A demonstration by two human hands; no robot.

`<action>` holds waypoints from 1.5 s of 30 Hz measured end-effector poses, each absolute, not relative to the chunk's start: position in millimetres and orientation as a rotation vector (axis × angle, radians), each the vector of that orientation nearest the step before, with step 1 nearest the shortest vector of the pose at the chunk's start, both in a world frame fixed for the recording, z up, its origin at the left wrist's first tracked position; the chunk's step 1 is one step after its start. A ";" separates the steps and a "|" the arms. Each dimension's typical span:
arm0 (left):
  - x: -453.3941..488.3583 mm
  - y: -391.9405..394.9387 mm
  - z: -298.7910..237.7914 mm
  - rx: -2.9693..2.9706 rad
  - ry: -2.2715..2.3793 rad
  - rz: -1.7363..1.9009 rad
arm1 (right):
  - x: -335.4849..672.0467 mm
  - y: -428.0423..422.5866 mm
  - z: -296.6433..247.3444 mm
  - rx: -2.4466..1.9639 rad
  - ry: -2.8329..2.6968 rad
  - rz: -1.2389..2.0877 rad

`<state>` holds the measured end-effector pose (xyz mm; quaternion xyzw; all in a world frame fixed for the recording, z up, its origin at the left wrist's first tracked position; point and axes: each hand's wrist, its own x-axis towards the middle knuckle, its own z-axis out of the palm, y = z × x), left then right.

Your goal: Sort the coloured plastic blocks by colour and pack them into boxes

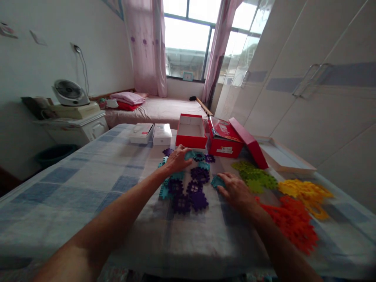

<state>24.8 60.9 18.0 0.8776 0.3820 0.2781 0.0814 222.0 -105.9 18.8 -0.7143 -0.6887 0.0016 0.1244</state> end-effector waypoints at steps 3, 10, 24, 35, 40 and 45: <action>-2.0 54.0 23.0 2.436 1.066 0.911 | 219.8 -90.4 9.8 -2.201 -1.994 0.013; -25.4 26.0 9.7 2.705 0.861 0.654 | 224.4 -81.0 15.4 -2.337 -1.971 0.033; -25.5 27.3 8.5 2.812 0.837 0.594 | 223.6 -74.9 27.4 -2.099 -1.938 0.069; -34.0 43.2 11.3 1.835 0.958 1.116 | 190.5 -13.8 15.7 -2.099 -1.855 0.150; -24.8 32.5 12.6 1.502 0.814 1.072 | 195.3 -9.6 11.4 -2.143 -1.813 0.154; -16.5 27.0 14.6 1.006 0.579 0.993 | 197.3 -8.1 8.3 -2.146 -1.759 0.036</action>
